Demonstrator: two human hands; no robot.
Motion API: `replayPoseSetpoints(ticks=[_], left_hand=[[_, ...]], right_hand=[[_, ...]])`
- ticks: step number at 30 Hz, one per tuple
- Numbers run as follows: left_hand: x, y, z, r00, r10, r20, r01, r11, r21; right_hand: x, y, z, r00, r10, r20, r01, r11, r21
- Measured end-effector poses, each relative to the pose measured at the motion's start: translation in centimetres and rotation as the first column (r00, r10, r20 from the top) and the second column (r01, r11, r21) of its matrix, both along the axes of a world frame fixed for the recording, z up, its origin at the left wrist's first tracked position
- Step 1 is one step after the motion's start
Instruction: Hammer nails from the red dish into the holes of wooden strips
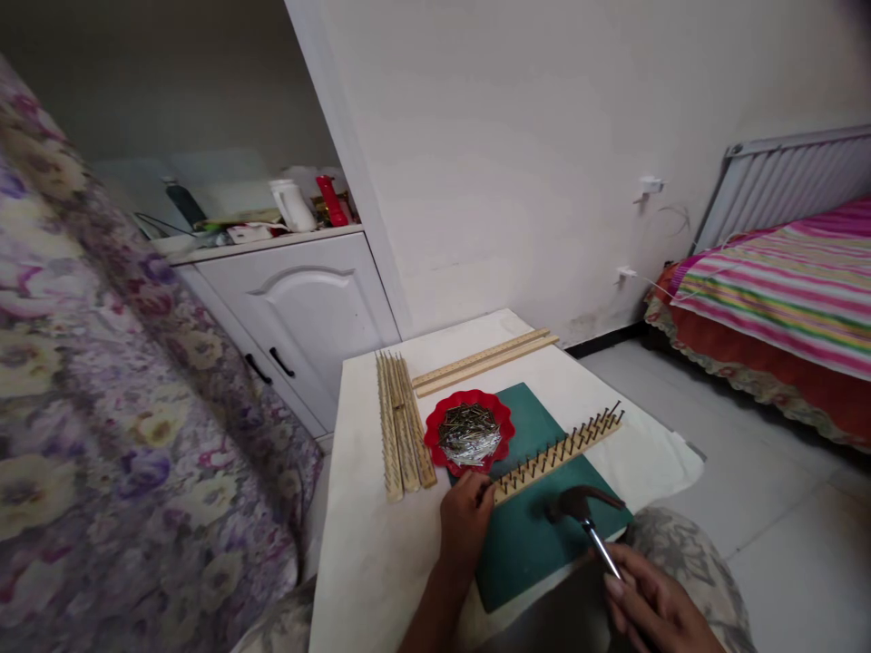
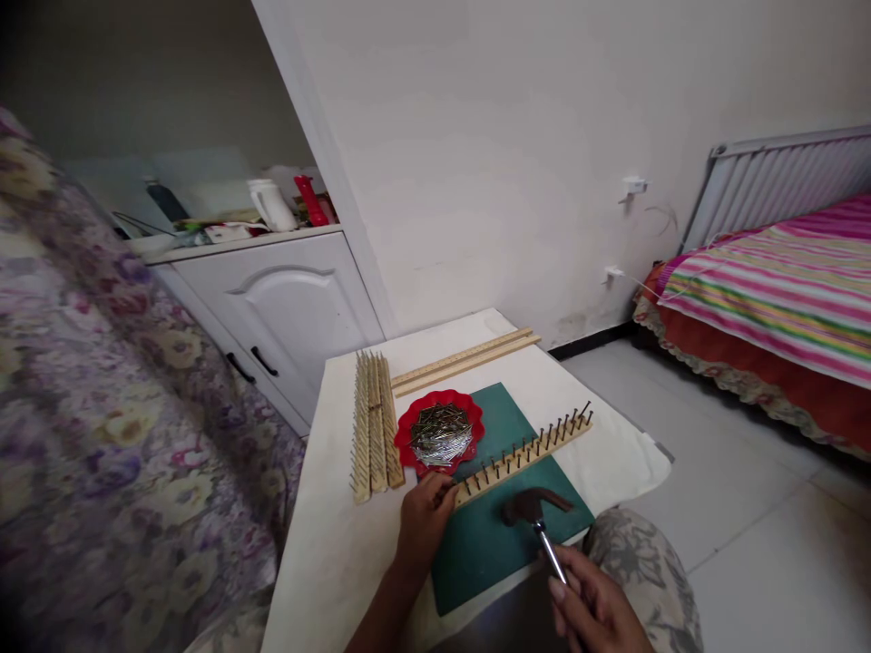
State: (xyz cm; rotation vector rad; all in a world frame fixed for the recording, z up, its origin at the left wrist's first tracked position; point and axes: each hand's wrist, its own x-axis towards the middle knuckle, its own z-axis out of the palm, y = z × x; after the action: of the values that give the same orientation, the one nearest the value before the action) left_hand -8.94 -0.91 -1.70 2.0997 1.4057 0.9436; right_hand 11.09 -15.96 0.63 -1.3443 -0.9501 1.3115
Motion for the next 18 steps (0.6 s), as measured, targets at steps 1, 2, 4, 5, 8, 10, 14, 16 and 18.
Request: replayPoseSetpoints(ticks=[1, 2, 4, 5, 8, 10, 14, 16, 18], left_hand=[[0.0, 0.0, -0.1, 1.000, 0.002, 0.004, -0.002, 1.000, 0.004], [0.0, -0.1, -0.1, 1.000, 0.003, 0.007, -0.003, 1.000, 0.008], [0.0, -0.1, -0.1, 1.000, 0.003, 0.007, -0.003, 1.000, 0.008], [0.0, -0.1, -0.2, 1.000, 0.006, 0.006, -0.006, 1.000, 0.007], [0.0, -0.1, -0.2, 1.000, 0.014, 0.006, -0.014, 1.000, -0.003], [0.0, -0.1, -0.3, 1.000, 0.015, 0.017, -0.015, 1.000, -0.015], [-0.1, -0.1, -0.5, 0.999, 0.003, 0.037, -0.002, 0.999, -0.039], [-0.1, -0.1, -0.5, 0.999, -0.004, 0.044, 0.006, 0.999, -0.041], [-0.1, 0.0, -0.5, 0.999, -0.008, 0.053, 0.010, 0.999, -0.035]], right_hand=[[-0.4, 0.6, 0.6, 0.997, 0.064, 0.038, -0.064, 0.998, -0.002], [-0.8, 1.2, 1.1, 0.992, 0.097, 0.077, -0.097, 0.995, 0.004], [-1.6, 2.6, 2.1, 0.971, 0.132, 0.197, -0.147, 0.987, 0.064], [-2.0, 3.3, 2.5, 0.952, 0.115, 0.283, -0.158, 0.978, 0.136], [-3.1, 4.9, 3.3, 0.882, 0.116, 0.456, -0.248, 0.938, 0.242], [-3.6, 5.7, 3.3, 0.846, 0.108, 0.522, -0.279, 0.924, 0.262], [-4.3, 6.5, 2.8, 0.783, 0.082, 0.616, -0.309, 0.911, 0.272], [-4.4, 6.5, 2.7, 0.769, 0.086, 0.634, -0.327, 0.905, 0.273], [-4.5, 6.5, 2.7, 0.768, 0.079, 0.636, -0.324, 0.904, 0.278]])
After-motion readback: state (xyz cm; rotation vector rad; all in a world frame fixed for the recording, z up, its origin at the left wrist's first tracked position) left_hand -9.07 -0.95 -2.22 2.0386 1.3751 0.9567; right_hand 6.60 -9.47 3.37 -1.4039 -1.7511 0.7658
